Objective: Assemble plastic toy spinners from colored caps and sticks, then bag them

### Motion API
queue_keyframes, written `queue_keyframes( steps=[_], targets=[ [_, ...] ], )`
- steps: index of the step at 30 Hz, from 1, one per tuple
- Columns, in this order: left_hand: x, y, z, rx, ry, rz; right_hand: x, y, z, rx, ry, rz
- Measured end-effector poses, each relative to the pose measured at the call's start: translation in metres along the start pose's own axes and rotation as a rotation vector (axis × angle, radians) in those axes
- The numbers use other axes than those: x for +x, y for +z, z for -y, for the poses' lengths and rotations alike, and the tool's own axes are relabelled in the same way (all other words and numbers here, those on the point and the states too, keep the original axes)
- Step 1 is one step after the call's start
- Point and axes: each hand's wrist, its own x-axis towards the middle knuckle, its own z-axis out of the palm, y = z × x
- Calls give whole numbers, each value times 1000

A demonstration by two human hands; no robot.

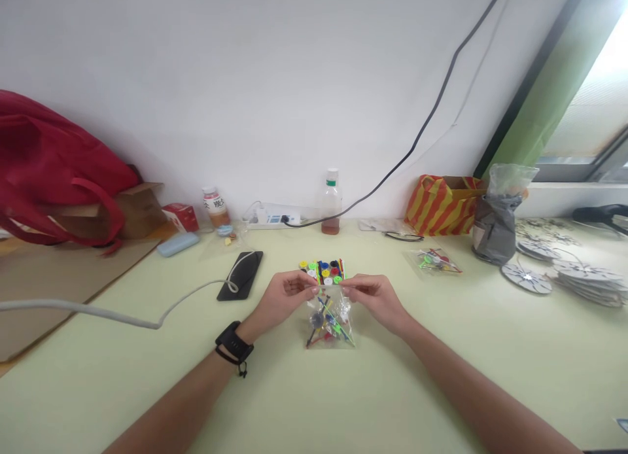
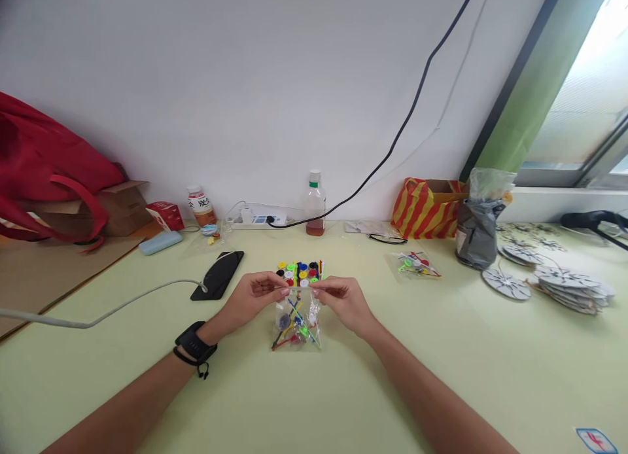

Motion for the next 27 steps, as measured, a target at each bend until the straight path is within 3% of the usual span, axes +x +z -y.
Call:
queue_keyframes(
  steps=[7,11,18,23,27],
  targets=[
    [-2,1,0,-69,-61,-46,-1,-3,1,-52,-69,23],
    [-1,2,-1,-70,-40,-27,1,-1,2,-42,-26,30],
    [-1,3,-2,162,50,1,1,0,0,-109,-1,56],
    [-1,2,3,80,21,1,2,1,-8,-6,24,-20],
    [-1,0,2,6,24,-8,2,-1,-9,25,-20,-5]
  ],
)
